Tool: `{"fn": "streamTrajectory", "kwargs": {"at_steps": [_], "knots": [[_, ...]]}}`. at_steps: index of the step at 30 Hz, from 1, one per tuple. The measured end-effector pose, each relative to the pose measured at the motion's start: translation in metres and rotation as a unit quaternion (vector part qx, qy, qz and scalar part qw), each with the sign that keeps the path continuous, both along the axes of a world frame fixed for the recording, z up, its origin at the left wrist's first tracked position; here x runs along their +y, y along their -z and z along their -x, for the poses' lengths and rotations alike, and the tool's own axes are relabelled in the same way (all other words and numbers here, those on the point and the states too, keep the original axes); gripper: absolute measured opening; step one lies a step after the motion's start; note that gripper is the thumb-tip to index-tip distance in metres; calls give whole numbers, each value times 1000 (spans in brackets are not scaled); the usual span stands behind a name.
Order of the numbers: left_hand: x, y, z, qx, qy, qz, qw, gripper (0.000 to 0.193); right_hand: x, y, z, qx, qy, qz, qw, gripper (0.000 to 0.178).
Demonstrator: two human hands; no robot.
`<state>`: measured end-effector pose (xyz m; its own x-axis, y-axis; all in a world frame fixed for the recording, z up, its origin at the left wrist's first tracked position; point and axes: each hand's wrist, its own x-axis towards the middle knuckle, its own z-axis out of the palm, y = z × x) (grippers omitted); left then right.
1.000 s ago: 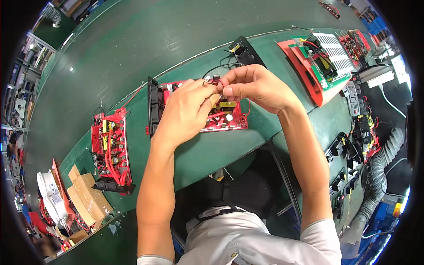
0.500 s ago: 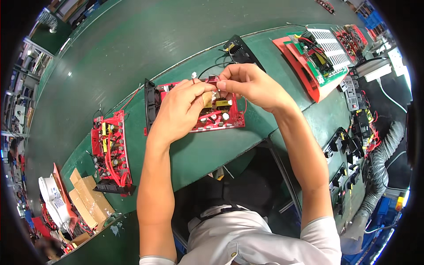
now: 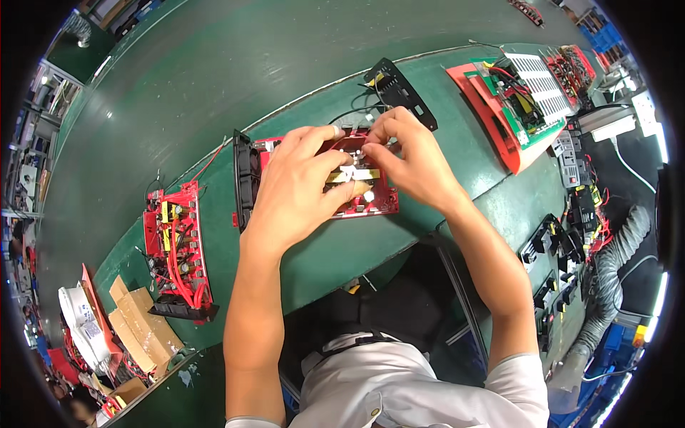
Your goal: Assembling electronic components and connecting wiring on circuit boards at a factory workstation.
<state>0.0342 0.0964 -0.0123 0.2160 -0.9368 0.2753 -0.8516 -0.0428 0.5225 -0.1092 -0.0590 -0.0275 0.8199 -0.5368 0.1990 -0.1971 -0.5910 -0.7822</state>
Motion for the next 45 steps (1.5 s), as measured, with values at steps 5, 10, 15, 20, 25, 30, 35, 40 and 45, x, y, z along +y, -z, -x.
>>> {"fn": "streamTrajectory", "kwargs": {"at_steps": [5,10,15,20,25,30,35,40,45], "knots": [[2,0,5,-33,-23,-28,999,55,4,9,-2,-29,2,13,999,10],[0,-2,8,-71,-28,-45,996,56,10,13,-4,-27,6,51,998,9],[-1,0,8,-81,-29,-39,996,57,13,13,-6,-31,11,47,998,9],[-2,5,8,-57,-29,3,998,55,13,12,-7,-30,14,41,999,8],[-1,2,9,-75,-29,-36,996,53,11,13,-6,-26,16,5,1000,8],[-2,4,9,-66,-27,-5,997,50,9,16,-8,-4,27,-31,999,9],[-2,1,9,-100,-22,-33,994,50,6,14,-8,15,30,-53,998,12],[-3,0,12,-100,-22,-29,994,49,5,12,-9,27,34,-47,998,13],[-4,-1,14,-110,-36,-38,993,49,3,9,-9,27,11,-36,999,11]]}}
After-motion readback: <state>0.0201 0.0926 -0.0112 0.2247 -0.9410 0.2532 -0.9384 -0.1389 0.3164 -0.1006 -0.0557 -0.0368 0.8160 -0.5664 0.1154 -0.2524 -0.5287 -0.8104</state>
